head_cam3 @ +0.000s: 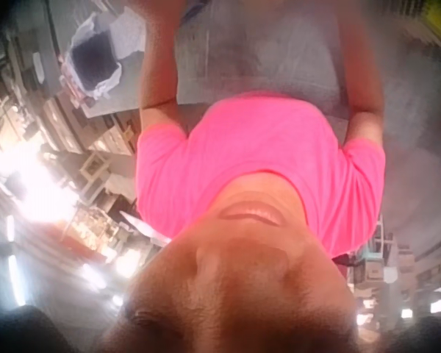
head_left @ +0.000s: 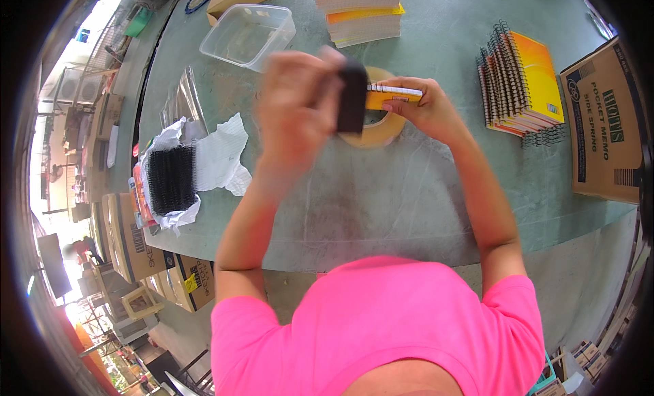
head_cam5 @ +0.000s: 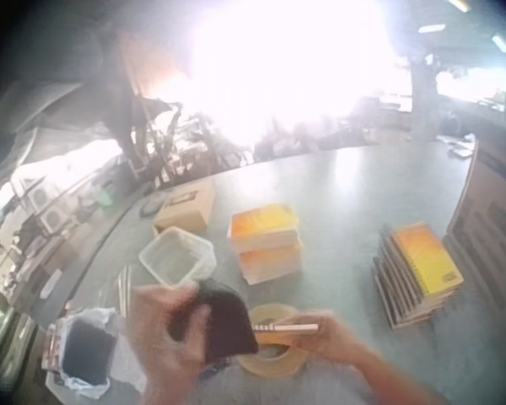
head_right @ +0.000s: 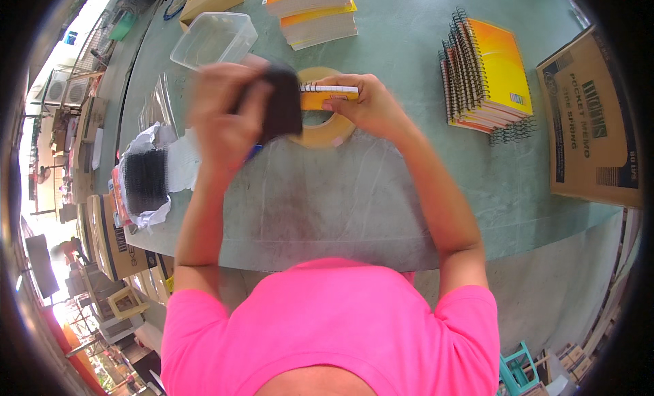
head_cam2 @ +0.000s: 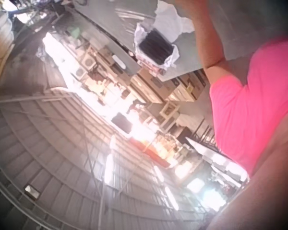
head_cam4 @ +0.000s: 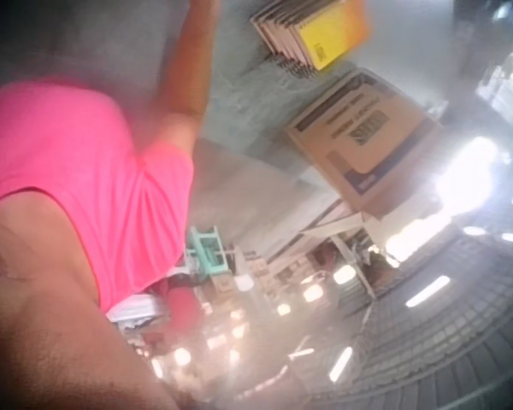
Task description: The person assembles spiral-bound notebooks by threading metal wire spirals through the pre-punched holes of notebook covers and paper stacks, using their hands and a small plastic guide tool to align the components.
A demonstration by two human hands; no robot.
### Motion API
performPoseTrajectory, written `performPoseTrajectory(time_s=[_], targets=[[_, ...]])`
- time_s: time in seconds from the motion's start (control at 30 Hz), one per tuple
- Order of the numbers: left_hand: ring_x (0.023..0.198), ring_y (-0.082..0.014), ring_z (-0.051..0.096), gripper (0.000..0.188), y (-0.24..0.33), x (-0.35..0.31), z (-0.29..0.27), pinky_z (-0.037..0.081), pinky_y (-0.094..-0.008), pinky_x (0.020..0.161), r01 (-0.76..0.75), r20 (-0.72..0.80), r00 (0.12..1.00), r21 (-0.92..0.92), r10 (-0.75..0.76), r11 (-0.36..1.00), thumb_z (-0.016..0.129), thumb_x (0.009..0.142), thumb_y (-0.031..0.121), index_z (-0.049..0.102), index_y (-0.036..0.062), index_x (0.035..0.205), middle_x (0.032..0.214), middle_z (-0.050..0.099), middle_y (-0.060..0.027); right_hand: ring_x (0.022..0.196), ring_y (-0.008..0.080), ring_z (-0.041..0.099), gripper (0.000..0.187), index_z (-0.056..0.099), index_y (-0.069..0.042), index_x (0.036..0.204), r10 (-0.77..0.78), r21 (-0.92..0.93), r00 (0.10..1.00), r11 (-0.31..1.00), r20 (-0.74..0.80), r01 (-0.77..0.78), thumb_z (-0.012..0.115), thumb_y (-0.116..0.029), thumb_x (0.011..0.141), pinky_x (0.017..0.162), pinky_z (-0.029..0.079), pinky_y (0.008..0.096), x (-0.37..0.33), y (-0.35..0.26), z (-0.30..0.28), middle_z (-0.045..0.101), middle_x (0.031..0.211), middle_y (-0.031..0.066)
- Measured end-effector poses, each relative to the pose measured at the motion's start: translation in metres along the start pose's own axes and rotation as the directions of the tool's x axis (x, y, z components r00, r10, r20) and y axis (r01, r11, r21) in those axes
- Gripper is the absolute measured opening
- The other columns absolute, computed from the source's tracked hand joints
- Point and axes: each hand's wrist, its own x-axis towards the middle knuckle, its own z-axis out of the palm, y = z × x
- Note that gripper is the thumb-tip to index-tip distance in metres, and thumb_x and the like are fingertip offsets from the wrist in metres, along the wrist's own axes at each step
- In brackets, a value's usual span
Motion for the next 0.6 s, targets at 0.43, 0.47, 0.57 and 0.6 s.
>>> performPoseTrajectory(time_s=[0.43,0.47,0.57,0.6], targets=[[0.079,-0.0259,0.059,0.025,0.005,0.015,0.019,0.048,-0.0321,0.074,0.013,-0.097,0.995,-0.142,-0.027,0.99,0.07,0.07,0.002,0.066,0.0056,0.095,0.086,0.06,-0.0106,0.087,0.0052,0.055,0.022,0.062,0.001,0.107,0.063,0.012,0.993,0.998,0.098,-0.065,0.059,-0.003,0.085,0.078,0.046,0.0229,-0.006,-0.001,0.003,0.066,0.096,0.0024],[0.08,-0.0264,0.059,0.024,0.01,0.003,0.024,0.048,-0.0323,0.073,0.011,0.152,0.988,-0.154,0.013,0.988,0.07,0.071,0.003,0.065,0.0051,0.094,0.086,0.06,-0.0115,0.088,0.0047,0.054,0.021,0.063,0.001,0.106,0.088,0.036,0.989,0.995,0.119,-0.093,0.061,-0.003,0.085,0.079,0.045,0.0216,-0.005,-0.006,0.002,0.065,0.097,0.001],[0.085,-0.028,0.058,0.023,0.03,-0.051,0.035,0.047,-0.0343,0.075,0.137,0.58,0.815,-0.233,0.024,0.963,0.07,0.073,0.008,0.066,0.0067,0.095,0.093,0.059,-0.0125,0.092,0.0057,0.054,0.022,0.063,-0.001,0.107,-0.096,0.048,0.993,0.995,0.073,0.093,0.06,-0.005,0.086,0.083,0.045,0.0221,-0.001,-0.002,0.0,0.065,0.104,0.0026],[0.086,-0.0282,0.058,0.022,0.03,-0.056,0.036,0.047,-0.0347,0.076,0.116,0.553,0.832,-0.23,0.032,0.966,0.07,0.074,0.009,0.066,0.0069,0.095,0.094,0.058,-0.0125,0.096,0.0077,0.056,0.023,0.062,-0.001,0.109,-0.103,0.044,0.994,0.994,0.048,0.101,0.06,-0.005,0.086,0.087,0.045,0.0233,-0.003,-0.004,0.001,0.064,0.107,0.0036]])
